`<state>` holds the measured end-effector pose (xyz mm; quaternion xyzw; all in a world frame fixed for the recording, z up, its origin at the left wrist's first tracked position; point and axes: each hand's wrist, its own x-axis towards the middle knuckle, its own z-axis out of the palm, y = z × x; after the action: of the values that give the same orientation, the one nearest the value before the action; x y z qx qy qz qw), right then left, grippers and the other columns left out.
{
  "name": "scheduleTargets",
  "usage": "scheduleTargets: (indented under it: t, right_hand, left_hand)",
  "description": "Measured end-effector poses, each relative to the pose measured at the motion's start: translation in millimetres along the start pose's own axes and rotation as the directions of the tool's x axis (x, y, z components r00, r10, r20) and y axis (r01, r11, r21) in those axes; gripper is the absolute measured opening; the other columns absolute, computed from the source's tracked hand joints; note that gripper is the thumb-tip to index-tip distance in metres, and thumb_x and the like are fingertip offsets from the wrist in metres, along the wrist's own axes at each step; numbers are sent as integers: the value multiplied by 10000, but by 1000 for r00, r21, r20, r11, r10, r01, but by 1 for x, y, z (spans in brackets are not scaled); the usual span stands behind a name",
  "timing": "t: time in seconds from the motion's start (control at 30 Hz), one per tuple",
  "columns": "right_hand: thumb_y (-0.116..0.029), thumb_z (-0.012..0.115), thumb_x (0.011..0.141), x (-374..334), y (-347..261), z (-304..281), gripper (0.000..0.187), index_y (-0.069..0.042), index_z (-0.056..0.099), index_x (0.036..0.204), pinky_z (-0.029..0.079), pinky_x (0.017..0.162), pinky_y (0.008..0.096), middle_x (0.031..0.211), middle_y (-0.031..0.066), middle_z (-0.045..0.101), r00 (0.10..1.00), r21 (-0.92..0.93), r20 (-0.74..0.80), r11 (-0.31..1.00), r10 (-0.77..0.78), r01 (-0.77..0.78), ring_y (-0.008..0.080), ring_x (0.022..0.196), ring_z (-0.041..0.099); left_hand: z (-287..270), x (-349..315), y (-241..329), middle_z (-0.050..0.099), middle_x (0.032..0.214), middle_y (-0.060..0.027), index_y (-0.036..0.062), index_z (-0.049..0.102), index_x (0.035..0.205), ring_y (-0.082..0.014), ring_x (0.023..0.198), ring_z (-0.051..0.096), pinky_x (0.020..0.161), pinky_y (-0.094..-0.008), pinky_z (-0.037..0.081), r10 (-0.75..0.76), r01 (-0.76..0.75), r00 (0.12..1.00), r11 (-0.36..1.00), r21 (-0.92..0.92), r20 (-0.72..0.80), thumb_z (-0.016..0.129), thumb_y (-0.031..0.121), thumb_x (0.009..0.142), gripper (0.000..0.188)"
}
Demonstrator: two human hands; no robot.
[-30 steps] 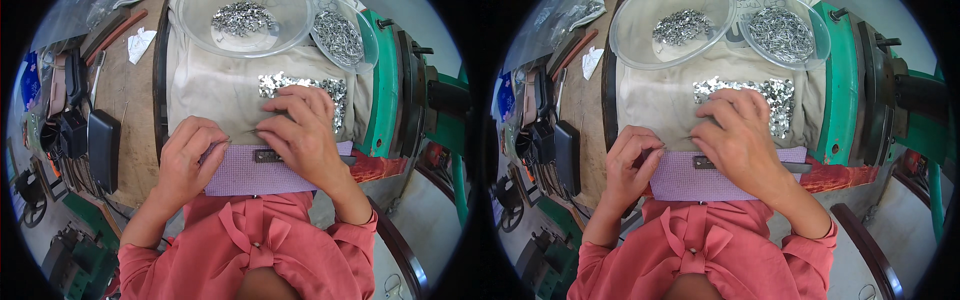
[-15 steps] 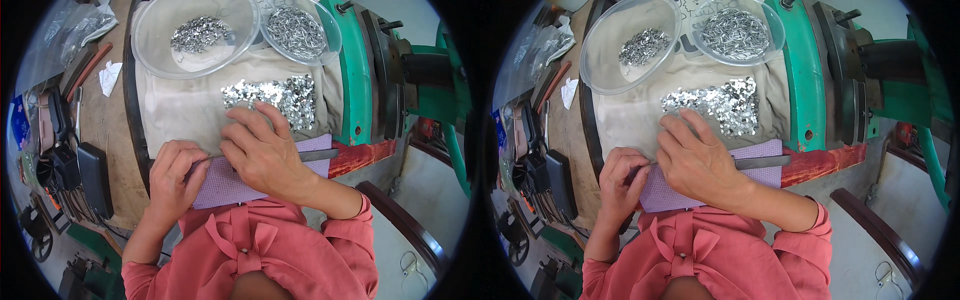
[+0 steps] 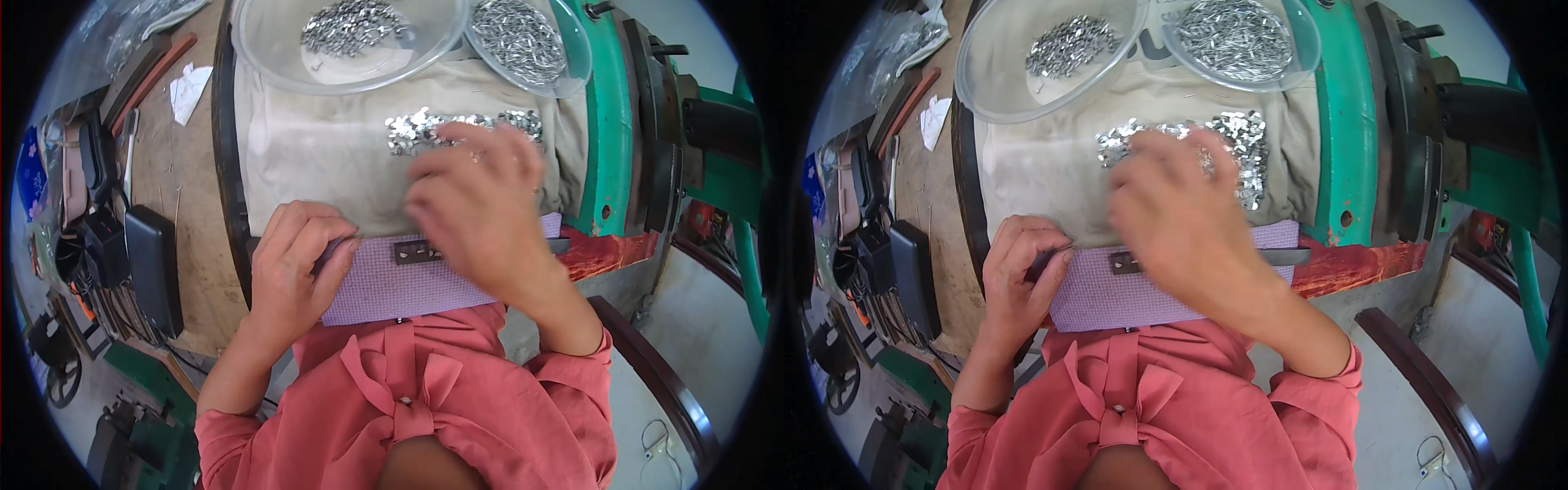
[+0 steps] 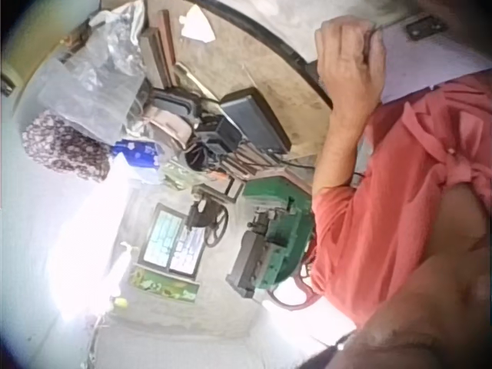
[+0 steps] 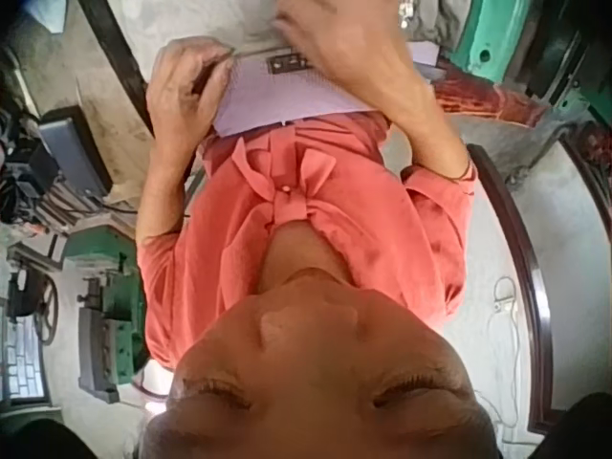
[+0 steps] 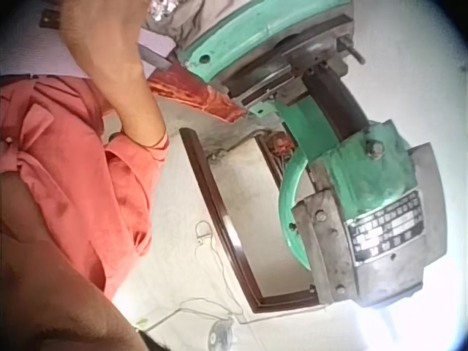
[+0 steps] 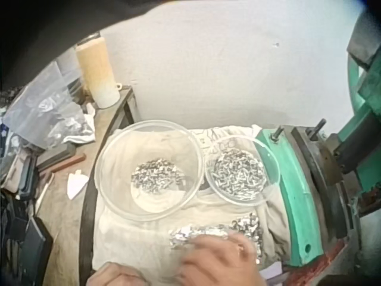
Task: The person places small, silver metal pieces into the slots of a long, dark metal strip held on a purple checkered mat. They repeatedly pick up individual pieces from a pile on the table and insert them into the strip, occasionally adjusting the strip's position.
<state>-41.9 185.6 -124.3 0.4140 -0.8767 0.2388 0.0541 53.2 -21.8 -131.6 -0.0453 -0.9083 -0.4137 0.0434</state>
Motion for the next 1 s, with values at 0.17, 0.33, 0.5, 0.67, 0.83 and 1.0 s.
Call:
scheduleTargets:
  t: [0.17, 0.33, 0.5, 0.67, 0.83, 1.0]
  right_hand:
    - [-113, 782, 783, 16, 43, -49, 136, -122, 704, 894, 368, 1031, 395, 1087, 4, 697, 980, -285, -200, 957, -6, -53, 281, 1189, 590]
    - [-85, 789, 779, 27, 62, -55, 184, -126, 739, 951, 407, 1003, 392, 1086, 15, 711, 961, -447, -275, 883, 18, -145, 287, 1170, 605]
    - [-66, 811, 729, -1, 36, -57, 209, -117, 757, 924, 421, 992, 410, 1065, 24, 706, 987, -258, -147, 961, 63, -100, 307, 1164, 598]
    - [-134, 852, 649, -39, 13, -42, 231, -123, 747, 855, 403, 951, 428, 1020, 6, 682, 988, 6, -85, 992, 128, -127, 284, 1100, 595]
    - [-145, 854, 647, -60, 0, -22, 261, -135, 758, 889, 408, 956, 470, 1019, 8, 671, 990, 152, -45, 980, 133, -125, 272, 1093, 590]
    - [-165, 828, 690, -66, -9, -9, 240, -150, 758, 919, 379, 1020, 478, 1049, -9, 664, 993, 156, -39, 982, 112, -104, 249, 1130, 581]
  left_hand:
    - [1, 1, 0, 645, 927, -86, 42, 668, 911, -280, 840, 614, 693, -369, 498, 8, -8, 1000, 1000, 14, 4, 775, -16, 740, 210]
    - [0, 0, 5, 647, 936, -80, 48, 674, 909, -275, 840, 617, 691, -368, 502, 17, -18, 999, 999, 31, 31, 781, -7, 734, 212]
    - [2, -5, 20, 645, 946, -72, 51, 676, 904, -271, 837, 618, 695, -377, 501, 39, -40, 998, 999, 28, 45, 784, 13, 740, 200]
    - [14, -5, 26, 638, 946, -59, 60, 676, 908, -258, 846, 620, 718, -376, 483, 50, -52, 997, 998, 41, 58, 777, 54, 756, 182]
    - [22, -1, 30, 641, 956, -83, 56, 665, 937, -282, 830, 606, 711, -383, 464, 80, -84, 995, 995, 54, 64, 789, -2, 714, 262]
    - [29, 2, 34, 636, 969, -71, 64, 667, 934, -274, 858, 607, 732, -387, 448, 101, -109, 991, 990, 95, 86, 789, 58, 727, 240]
